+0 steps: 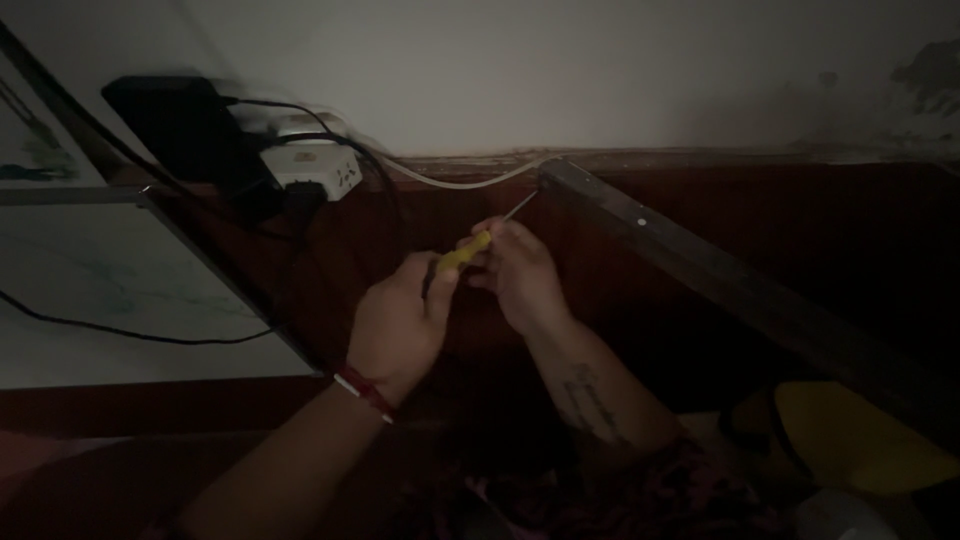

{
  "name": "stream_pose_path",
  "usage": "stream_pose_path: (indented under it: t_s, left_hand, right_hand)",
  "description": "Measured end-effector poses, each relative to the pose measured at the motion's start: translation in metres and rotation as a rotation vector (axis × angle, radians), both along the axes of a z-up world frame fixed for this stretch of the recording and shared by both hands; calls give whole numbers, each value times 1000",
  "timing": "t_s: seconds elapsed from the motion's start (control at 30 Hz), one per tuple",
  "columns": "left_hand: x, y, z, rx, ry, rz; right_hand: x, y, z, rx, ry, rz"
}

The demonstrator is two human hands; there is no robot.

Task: The person is using a screwdriver to fix or fasten a wooden rail to a surface.

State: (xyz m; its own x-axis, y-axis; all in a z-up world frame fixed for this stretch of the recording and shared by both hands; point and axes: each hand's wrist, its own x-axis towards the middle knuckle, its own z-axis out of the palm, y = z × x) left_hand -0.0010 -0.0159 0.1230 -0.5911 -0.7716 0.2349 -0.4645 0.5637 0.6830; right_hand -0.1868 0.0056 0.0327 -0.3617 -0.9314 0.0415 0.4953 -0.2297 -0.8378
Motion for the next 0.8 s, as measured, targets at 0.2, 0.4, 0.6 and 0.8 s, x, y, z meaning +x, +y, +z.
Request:
stream_pose_path:
  t_s: [0.2,0.4,0.6,0.8]
  left_hand:
    - [4,-32,-29,400,146,-55]
    - [7,-43,-1,953,188,-61]
    - [13,-37,-7,365,149,-86]
    - [23,-29,-9,-650,-24,-132]
  right_hand:
    - [2,-4,-2,114,76,-87]
    - [21,1,33,14,-45,87]
    - [24,-8,10,45,68,-33]
    - [27,-7,20,65,35,-59]
